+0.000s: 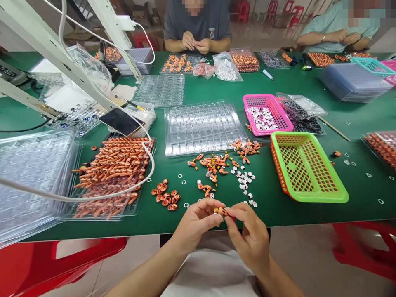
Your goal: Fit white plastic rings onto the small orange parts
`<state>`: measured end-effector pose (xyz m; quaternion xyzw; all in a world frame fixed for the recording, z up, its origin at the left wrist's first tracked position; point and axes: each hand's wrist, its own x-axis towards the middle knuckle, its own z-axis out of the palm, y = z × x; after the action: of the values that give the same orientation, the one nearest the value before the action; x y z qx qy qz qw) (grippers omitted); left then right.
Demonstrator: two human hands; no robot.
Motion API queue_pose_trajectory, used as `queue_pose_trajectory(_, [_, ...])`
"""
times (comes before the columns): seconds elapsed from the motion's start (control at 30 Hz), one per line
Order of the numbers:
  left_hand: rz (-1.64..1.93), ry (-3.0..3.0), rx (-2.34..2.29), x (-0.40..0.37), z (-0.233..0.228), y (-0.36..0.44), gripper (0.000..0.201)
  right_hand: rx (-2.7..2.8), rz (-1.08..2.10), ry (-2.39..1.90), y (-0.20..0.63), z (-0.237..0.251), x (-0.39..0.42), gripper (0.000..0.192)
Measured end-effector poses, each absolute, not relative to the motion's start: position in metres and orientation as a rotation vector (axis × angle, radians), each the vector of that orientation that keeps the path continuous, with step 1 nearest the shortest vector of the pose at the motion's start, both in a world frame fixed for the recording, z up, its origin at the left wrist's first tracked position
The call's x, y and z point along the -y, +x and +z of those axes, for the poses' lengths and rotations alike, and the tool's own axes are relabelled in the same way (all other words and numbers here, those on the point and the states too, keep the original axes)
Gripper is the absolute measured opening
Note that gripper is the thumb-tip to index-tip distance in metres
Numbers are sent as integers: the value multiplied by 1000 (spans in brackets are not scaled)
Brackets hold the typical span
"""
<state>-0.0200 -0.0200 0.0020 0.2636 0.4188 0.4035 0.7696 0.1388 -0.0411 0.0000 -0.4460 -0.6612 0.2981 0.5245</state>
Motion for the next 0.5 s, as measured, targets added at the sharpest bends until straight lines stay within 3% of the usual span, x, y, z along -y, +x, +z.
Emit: queue_pose_trajectory(0.5, [1049, 875, -1200, 20, 6, -21, 20, 1755, 476, -961, 148, 0, 44, 50])
